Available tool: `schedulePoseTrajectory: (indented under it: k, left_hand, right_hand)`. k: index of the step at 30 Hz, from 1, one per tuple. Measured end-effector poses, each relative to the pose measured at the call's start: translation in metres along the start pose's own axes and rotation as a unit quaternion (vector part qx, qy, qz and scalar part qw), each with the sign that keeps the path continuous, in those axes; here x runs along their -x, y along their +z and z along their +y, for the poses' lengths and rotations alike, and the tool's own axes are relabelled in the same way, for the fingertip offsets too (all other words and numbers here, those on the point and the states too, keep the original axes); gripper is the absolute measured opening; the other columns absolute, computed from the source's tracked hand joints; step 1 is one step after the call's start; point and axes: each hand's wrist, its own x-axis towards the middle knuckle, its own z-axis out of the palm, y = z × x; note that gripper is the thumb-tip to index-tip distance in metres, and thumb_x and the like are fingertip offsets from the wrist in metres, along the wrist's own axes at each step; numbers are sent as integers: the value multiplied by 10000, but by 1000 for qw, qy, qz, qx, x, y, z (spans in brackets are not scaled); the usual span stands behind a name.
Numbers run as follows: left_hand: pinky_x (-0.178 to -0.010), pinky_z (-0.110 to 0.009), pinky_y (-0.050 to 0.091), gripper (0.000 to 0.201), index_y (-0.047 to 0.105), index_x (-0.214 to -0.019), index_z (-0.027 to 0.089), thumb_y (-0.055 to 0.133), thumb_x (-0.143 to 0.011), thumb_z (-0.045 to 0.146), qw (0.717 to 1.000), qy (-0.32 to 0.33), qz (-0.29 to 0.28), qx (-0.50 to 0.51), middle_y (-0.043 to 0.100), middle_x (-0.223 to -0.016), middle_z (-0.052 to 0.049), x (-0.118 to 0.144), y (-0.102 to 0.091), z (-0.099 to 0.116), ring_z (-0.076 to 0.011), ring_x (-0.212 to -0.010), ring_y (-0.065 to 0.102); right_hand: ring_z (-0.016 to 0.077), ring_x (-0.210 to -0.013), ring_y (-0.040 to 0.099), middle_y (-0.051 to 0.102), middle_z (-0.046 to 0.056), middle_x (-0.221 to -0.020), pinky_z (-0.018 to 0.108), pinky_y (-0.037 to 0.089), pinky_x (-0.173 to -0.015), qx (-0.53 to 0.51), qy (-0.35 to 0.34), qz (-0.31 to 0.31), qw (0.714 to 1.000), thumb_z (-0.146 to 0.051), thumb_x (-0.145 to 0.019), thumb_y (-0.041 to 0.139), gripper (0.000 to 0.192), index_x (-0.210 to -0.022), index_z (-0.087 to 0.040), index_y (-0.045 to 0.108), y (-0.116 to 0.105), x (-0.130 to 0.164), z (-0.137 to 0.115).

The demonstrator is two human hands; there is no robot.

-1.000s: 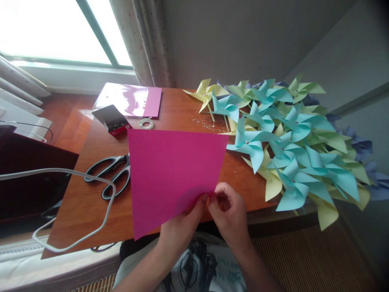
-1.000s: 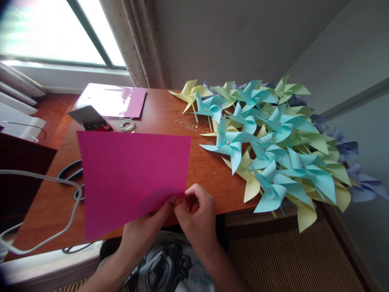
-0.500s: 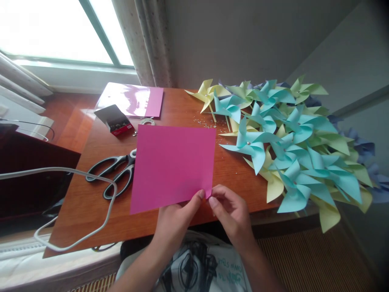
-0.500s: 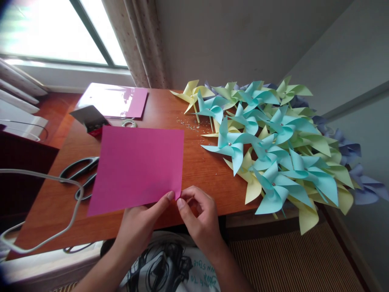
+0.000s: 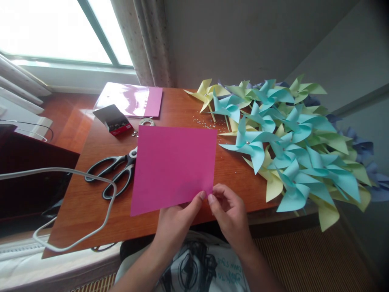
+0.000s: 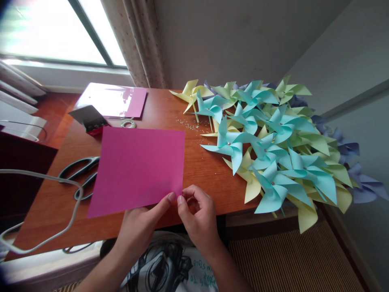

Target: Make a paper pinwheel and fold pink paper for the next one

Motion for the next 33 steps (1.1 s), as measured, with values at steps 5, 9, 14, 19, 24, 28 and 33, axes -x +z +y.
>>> schedulePoseTrajectory:
  k: [5, 9, 14, 19, 24, 28, 33]
  left_hand:
    - [-891, -353, 497, 264, 753, -758, 184, 752, -791, 446, 1000, -9, 8, -8, 773, -796, -39, 2, 0, 2, -261, -845, 697]
    - [-914, -349, 488, 279, 747, -817, 192, 770, -766, 465, 999, 1, 48, 17, 777, -849, -35, 1, 1, -3, -251, -858, 695]
    - [-931, -341, 475, 202, 743, -793, 209, 753, -787, 411, 998, 41, 39, -2, 761, -802, -18, -2, -1, -6, -230, -818, 683]
    - [-983, -347, 451, 186, 761, -831, 215, 743, -804, 397, 998, 52, 36, 2, 764, -830, -15, -2, -1, -5, -232, -853, 684]
    - [-933, -339, 471, 197, 739, -799, 200, 748, -804, 397, 999, 40, 36, 9, 750, -803, -19, 0, 1, -5, -225, -820, 675]
    - [-953, -347, 466, 219, 743, -831, 201, 760, -797, 417, 998, 30, 31, 35, 756, -851, -23, -1, 0, -9, -228, -865, 674]
    - [-914, -361, 500, 292, 753, -878, 167, 804, -743, 421, 993, -1, 44, 109, 768, -927, -61, -2, 1, -9, -246, -897, 686]
  right_hand:
    - [148, -680, 555, 594, -2, -751, 254, 467, -642, 6, 2, 17, 1000, -276, -911, 598, 145, -789, -197, 613, 2, 2, 1]
    - [137, -639, 521, 559, -17, -714, 246, 450, -616, 20, 3, 24, 999, -261, -892, 607, 142, -765, -200, 594, 3, 2, 0]
    - [147, -668, 528, 574, -4, -740, 252, 446, -633, 17, 0, 17, 1000, -306, -920, 598, 175, -781, -201, 603, 3, 3, -2]
    - [146, -673, 512, 567, -4, -748, 251, 431, -623, 1, -4, 11, 1000, -308, -928, 600, 176, -790, -199, 610, 2, 5, 0]
    - [136, -650, 489, 514, -20, -717, 249, 423, -618, -1, 2, 5, 1000, -289, -916, 605, 189, -751, -202, 572, 2, 2, 1]
    - [132, -650, 486, 532, -13, -749, 241, 399, -578, -28, 8, -30, 999, -315, -945, 587, 186, -802, -196, 595, -1, 1, -6]
    - [123, -625, 464, 533, -18, -755, 247, 372, -567, -63, 13, -44, 997, -362, -960, 583, 201, -855, -196, 623, -6, 3, -10]
